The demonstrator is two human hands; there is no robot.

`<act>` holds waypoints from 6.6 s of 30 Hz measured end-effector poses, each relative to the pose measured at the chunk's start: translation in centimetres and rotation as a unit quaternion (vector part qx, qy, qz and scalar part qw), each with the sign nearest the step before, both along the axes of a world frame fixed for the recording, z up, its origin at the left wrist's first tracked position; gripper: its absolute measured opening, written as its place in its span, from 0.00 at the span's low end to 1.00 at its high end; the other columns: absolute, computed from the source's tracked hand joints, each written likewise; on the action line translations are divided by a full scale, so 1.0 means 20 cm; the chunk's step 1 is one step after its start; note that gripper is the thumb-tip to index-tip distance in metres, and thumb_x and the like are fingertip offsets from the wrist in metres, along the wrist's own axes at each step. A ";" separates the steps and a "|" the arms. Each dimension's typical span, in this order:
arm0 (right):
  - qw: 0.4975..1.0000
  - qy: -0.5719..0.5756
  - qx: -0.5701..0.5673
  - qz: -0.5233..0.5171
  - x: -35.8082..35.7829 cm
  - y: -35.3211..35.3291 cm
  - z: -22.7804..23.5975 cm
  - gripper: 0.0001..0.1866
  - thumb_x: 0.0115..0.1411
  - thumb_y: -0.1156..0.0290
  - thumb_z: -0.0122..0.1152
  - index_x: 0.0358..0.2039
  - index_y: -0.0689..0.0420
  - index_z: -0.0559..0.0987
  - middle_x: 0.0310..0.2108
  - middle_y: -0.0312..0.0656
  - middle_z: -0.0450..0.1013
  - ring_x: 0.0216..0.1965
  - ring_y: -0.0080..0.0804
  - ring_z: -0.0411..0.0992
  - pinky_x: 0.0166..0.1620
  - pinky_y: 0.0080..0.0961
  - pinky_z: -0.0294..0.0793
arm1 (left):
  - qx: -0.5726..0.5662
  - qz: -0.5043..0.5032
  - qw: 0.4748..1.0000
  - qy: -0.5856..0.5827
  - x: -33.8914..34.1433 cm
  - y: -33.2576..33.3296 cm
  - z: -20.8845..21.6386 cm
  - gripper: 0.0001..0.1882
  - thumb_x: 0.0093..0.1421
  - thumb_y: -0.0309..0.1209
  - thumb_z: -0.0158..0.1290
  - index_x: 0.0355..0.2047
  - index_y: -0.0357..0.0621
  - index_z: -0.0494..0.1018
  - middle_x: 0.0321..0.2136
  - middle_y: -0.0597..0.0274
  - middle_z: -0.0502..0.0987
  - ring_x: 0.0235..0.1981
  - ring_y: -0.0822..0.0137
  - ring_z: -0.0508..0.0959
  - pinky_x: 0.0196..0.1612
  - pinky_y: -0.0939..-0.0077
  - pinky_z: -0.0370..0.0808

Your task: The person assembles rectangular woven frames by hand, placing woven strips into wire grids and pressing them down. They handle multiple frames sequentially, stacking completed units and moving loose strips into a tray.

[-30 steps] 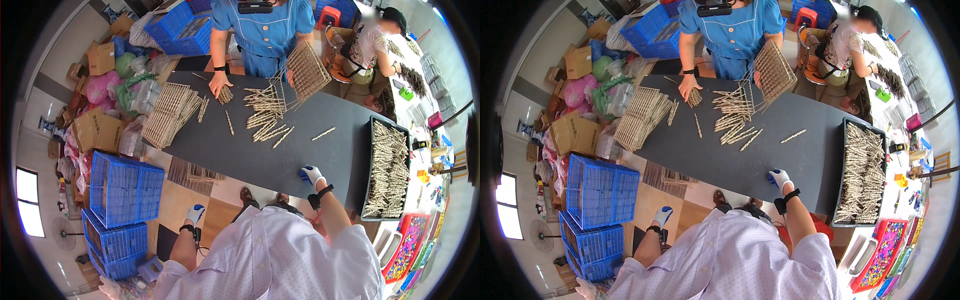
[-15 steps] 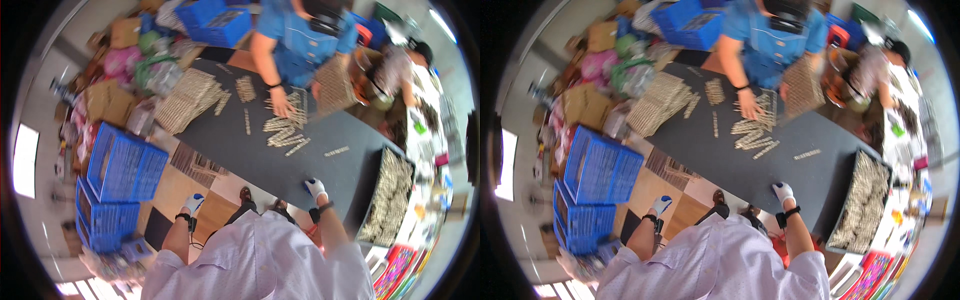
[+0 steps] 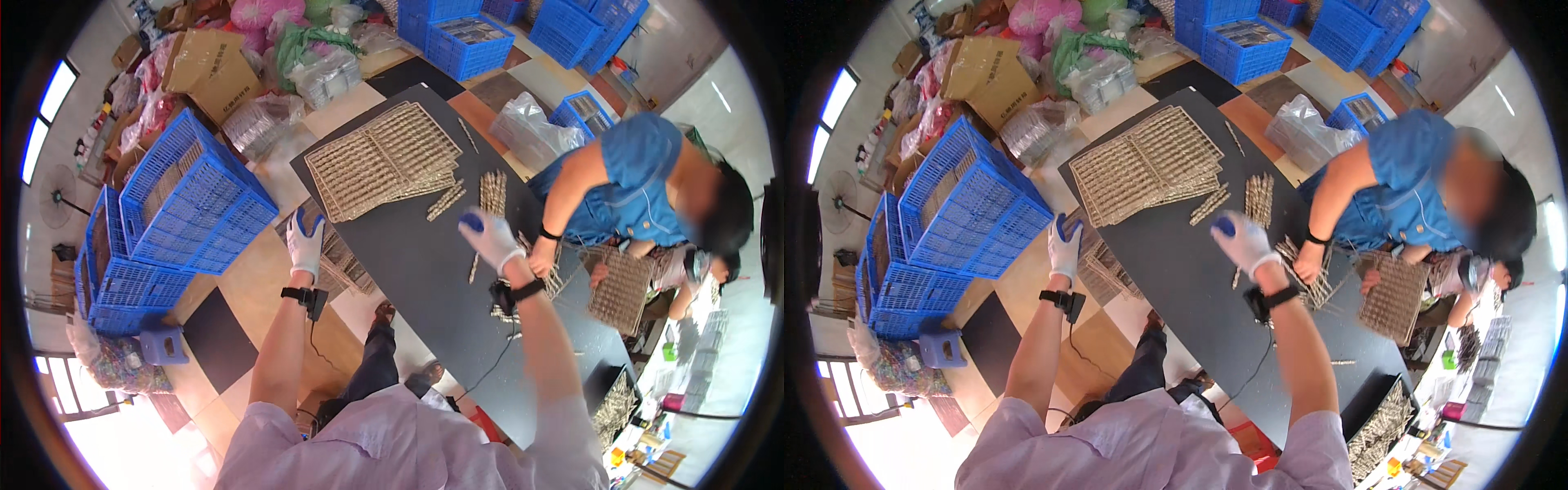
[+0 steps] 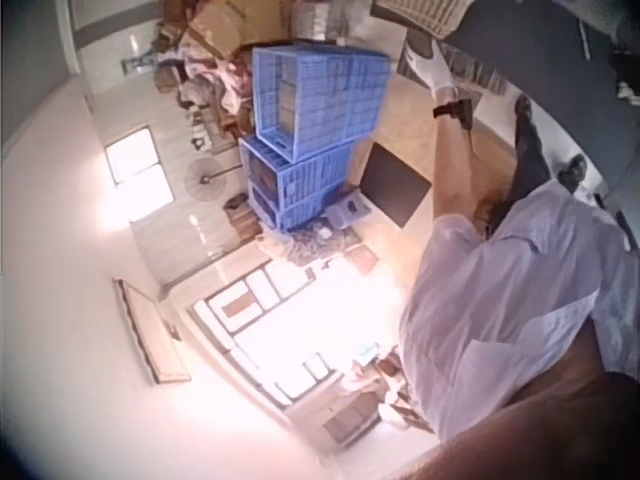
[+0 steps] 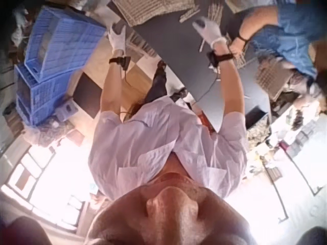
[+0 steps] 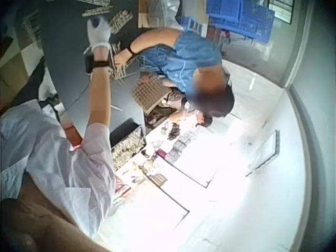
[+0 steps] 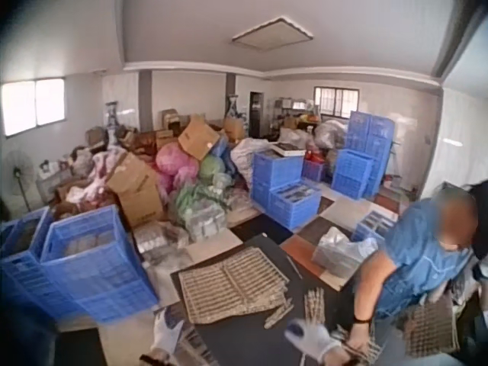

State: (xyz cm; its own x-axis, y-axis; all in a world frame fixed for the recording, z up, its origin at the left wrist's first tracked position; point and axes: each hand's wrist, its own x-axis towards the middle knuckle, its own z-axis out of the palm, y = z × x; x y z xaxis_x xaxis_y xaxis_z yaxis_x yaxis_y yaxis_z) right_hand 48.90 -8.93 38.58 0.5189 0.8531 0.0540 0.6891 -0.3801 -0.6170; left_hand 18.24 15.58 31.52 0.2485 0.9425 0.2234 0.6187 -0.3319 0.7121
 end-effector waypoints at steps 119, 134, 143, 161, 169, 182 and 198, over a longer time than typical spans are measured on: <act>0.986 -0.023 0.016 -0.162 0.13 0.94 -0.15 0.32 0.55 0.51 0.62 0.53 0.61 0.70 0.44 0.51 0.74 0.46 0.46 0.72 0.50 0.40 0.70 | -0.362 -0.006 0.902 -0.234 0.08 0.59 -0.22 0.16 0.61 0.26 0.54 0.50 0.40 0.71 0.42 0.68 0.76 0.39 0.74 0.75 0.45 0.81 0.71; 0.847 0.450 0.252 -0.129 0.04 0.66 -0.23 0.24 0.56 0.76 0.61 0.54 0.63 0.70 0.45 0.41 0.74 0.45 0.25 0.71 0.49 0.23 0.71 | -0.264 -0.042 0.907 -0.325 0.00 0.39 0.04 0.23 0.58 0.17 0.52 0.54 0.37 0.65 0.46 0.63 0.73 0.45 0.70 0.74 0.51 0.78 0.71; 0.869 0.459 0.148 0.107 -0.09 0.31 0.10 0.21 0.52 0.79 0.60 0.49 0.65 0.74 0.34 0.33 0.70 0.36 0.20 0.67 0.42 0.15 0.67 | -0.402 -0.064 0.810 -0.423 -0.12 0.28 -0.02 0.33 0.56 0.14 0.51 0.62 0.42 0.59 0.52 0.62 0.70 0.49 0.68 0.72 0.50 0.77 0.72; 0.940 0.207 -0.151 -0.225 -0.67 -0.58 -0.66 0.28 0.58 0.54 0.57 0.53 0.61 0.71 0.41 0.55 0.75 0.44 0.50 0.73 0.48 0.38 0.71 | -0.528 0.002 0.836 -0.151 -0.72 -0.41 -0.85 0.29 0.55 0.14 0.53 0.58 0.33 0.61 0.54 0.53 0.67 0.49 0.62 0.73 0.51 0.72 0.73; 0.935 0.126 -0.107 -0.313 -0.72 -1.26 -0.44 0.27 0.56 0.55 0.60 0.53 0.56 0.72 0.45 0.52 0.73 0.45 0.49 0.73 0.49 0.37 0.72 | -0.451 0.007 0.884 -0.124 -0.42 -0.37 -0.70 0.29 0.50 0.18 0.59 0.53 0.30 0.65 0.47 0.55 0.73 0.39 0.65 0.75 0.43 0.73 0.74; 0.875 0.013 -0.394 -0.282 -0.15 -1.50 -0.54 0.52 0.43 0.39 0.69 0.62 0.57 0.61 0.57 0.50 0.65 0.59 0.47 0.64 0.58 0.41 0.65 | -0.058 -0.018 0.982 0.178 -0.02 -0.59 -0.31 0.35 0.51 0.31 0.63 0.57 0.35 0.61 0.55 0.45 0.65 0.56 0.50 0.66 0.58 0.57 0.64; 0.913 0.251 -0.267 -0.180 -0.10 -1.67 -0.52 0.38 0.42 0.46 0.72 0.49 0.57 0.77 0.44 0.48 0.76 0.46 0.42 0.74 0.50 0.34 0.71 | -0.659 -0.239 0.711 -0.054 0.33 -1.96 -0.58 0.16 0.58 0.38 0.58 0.44 0.50 0.73 0.42 0.70 0.76 0.45 0.73 0.73 0.49 0.71 0.69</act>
